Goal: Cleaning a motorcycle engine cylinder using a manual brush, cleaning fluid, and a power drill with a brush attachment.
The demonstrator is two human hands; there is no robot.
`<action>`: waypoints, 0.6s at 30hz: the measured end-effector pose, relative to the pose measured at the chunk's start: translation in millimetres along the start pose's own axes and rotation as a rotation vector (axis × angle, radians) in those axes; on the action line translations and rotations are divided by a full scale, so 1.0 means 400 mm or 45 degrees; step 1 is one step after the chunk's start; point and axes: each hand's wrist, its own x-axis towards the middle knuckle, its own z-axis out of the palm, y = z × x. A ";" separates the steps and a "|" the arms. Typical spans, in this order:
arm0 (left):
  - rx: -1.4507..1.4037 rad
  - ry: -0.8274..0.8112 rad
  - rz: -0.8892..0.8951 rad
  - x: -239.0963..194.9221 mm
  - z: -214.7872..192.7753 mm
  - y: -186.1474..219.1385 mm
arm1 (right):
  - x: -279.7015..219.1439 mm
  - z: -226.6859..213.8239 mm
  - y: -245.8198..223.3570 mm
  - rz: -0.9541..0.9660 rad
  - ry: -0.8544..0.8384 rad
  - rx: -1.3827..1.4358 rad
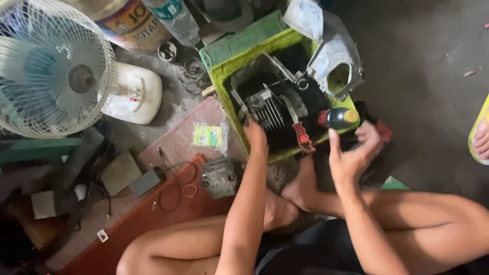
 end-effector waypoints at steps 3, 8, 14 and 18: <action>-0.060 0.011 0.060 -0.017 0.018 0.025 | 0.024 0.069 0.061 0.139 -0.175 -0.012; -0.025 -0.075 0.139 -0.003 0.057 0.064 | 0.074 0.121 0.105 -0.124 -0.050 -0.068; 0.136 -0.078 -0.079 -0.004 0.030 0.070 | 0.167 0.046 -0.088 -0.246 -0.018 0.581; 0.187 -0.105 -0.091 -0.014 0.035 0.081 | 0.232 0.012 -0.116 -0.154 -0.257 0.861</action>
